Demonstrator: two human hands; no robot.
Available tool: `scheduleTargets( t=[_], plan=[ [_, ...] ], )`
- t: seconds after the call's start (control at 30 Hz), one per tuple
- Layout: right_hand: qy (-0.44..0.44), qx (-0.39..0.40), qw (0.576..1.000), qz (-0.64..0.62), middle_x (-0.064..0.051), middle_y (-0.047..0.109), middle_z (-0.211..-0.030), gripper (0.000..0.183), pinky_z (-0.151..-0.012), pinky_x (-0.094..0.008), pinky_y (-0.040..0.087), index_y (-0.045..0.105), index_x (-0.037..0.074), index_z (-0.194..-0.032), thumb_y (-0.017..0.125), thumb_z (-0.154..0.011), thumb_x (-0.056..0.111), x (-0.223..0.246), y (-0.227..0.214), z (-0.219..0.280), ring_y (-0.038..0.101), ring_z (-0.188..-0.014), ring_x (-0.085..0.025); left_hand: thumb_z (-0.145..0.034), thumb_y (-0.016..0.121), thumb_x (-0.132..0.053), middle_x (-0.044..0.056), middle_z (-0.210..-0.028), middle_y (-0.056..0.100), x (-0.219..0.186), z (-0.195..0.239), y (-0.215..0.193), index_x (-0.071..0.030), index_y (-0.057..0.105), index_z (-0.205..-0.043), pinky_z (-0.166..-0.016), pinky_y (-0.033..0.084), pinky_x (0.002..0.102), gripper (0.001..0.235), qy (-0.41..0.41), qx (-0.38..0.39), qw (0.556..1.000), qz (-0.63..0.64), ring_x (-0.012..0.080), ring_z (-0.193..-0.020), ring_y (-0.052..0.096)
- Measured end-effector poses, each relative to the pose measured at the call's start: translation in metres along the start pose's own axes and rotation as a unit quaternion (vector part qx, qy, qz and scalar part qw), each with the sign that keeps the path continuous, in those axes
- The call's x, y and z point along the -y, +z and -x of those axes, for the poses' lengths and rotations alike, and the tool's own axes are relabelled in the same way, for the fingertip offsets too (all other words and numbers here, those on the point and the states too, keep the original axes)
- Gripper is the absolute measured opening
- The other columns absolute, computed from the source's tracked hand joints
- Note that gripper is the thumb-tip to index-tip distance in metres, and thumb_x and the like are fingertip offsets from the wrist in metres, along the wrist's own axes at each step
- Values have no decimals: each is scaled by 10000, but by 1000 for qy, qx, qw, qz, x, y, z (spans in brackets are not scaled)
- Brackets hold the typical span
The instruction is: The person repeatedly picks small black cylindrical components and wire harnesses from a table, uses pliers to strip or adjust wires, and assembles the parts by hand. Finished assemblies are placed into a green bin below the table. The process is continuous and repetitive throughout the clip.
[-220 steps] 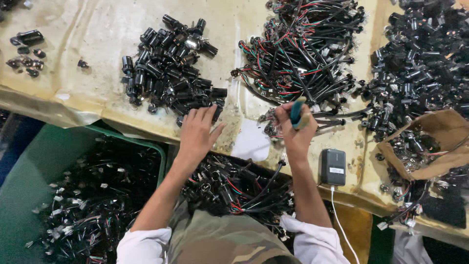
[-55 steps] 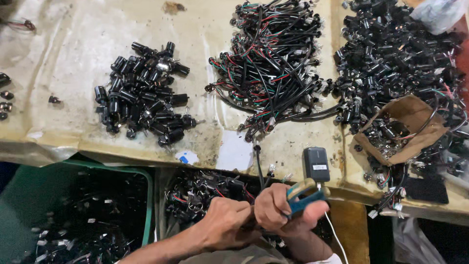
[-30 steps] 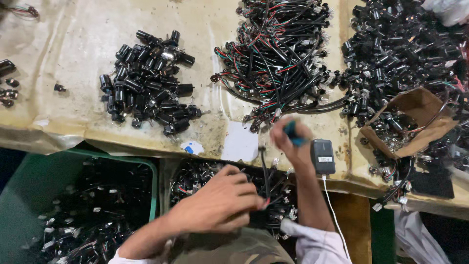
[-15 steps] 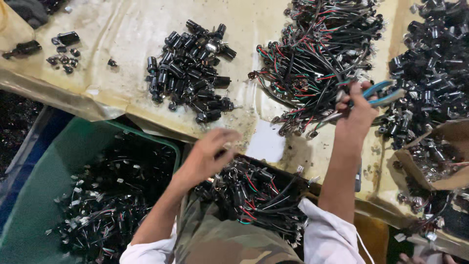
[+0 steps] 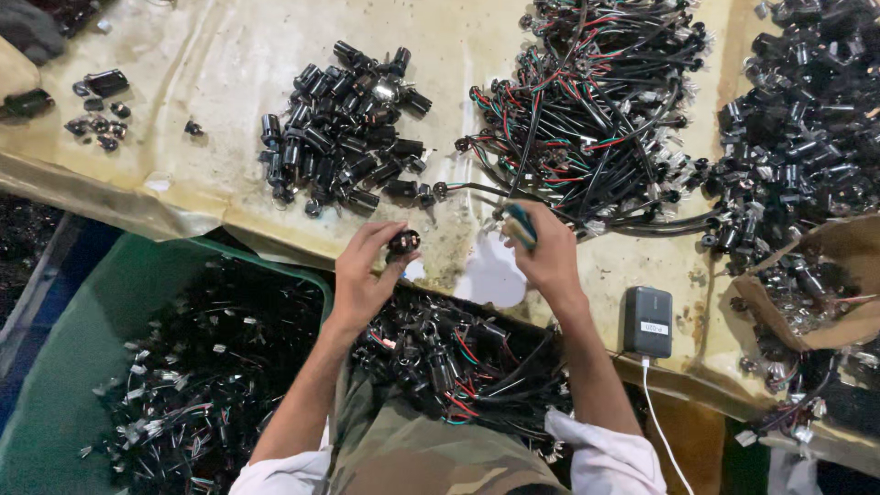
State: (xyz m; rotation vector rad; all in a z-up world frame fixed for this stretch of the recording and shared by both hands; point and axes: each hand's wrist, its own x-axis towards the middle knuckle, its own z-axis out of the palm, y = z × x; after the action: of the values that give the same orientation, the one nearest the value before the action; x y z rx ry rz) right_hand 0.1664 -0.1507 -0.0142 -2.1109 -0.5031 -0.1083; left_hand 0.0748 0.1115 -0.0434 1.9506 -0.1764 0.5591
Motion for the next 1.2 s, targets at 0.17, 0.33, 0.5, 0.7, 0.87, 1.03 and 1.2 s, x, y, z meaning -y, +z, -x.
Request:
scheduleTargets(
  t=[0.17, 0.33, 0.5, 0.7, 0.87, 1.03, 1.2],
  plan=[
    [105, -10, 955, 279, -119, 726, -1057, 440, -754, -463, 532, 688, 92, -1089, 750, -667, -17, -11, -1, -9, 678, -936, -374, -779, 873, -45, 114, -1150, 708, -30, -3, 3, -57, 683, -1191, -952, 545, 333, 454, 11, -12, 997, 70, 251, -1074, 701],
    [-80, -40, 988, 128, -138, 712, -1152, 509, -835, -441, 564, 650, 91, -1208, 714, -715, -18, -6, 35, -36, 695, -1010, -365, -815, 861, -46, 103, -1200, 734, -29, 2, 16, -59, 639, -1177, -963, 557, 320, 425, -3, 11, 990, 143, 192, -1097, 710],
    [-72, 52, 981, 174, -167, 705, -953, 347, -765, -486, 516, 649, 82, -1059, 718, -739, -35, -5, 74, -67, 679, -913, -408, -915, 771, -58, 34, -1128, 676, -22, 20, 29, -88, 557, -1205, -941, 549, 280, 361, -123, 26, 949, 288, 120, -1051, 666],
    [-113, 51, 985, 122, -145, 653, -904, 274, -707, -477, 506, 623, 51, -983, 787, -771, 109, -2, 61, 3, 657, -855, -371, -896, 732, -292, 11, -996, 563, -6, 57, 3, -40, 622, -1191, -829, 430, 245, 403, -197, 17, 930, 310, 104, -913, 519],
    [6, 106, 988, 108, -127, 666, -896, 351, -699, -459, 536, 656, 78, -989, 832, -689, 127, -4, 41, 38, 669, -836, -363, -907, 664, -328, 68, -939, 550, 18, 70, 7, -14, 575, -981, -796, 391, 294, 335, -292, -3, 834, 468, 161, -888, 509],
    [55, 95, 982, 151, -177, 582, -1095, 446, -732, -498, 526, 630, 64, -1131, 758, -705, 33, -25, 43, 48, 639, -909, -406, -945, 571, -273, 29, -923, 523, 7, 39, 30, -30, 594, -931, -819, 383, 261, 245, -176, 67, 903, 385, 121, -883, 483],
    [1, 103, 976, 192, -125, 632, -1072, 384, -807, -478, 528, 646, 94, -1083, 755, -719, 41, -23, 41, 52, 643, -996, -375, -942, 604, -217, 5, -960, 548, -27, 2, 45, -44, 613, -1064, -839, 418, 236, 211, -146, 109, 930, 319, 91, -903, 508]
  ],
)
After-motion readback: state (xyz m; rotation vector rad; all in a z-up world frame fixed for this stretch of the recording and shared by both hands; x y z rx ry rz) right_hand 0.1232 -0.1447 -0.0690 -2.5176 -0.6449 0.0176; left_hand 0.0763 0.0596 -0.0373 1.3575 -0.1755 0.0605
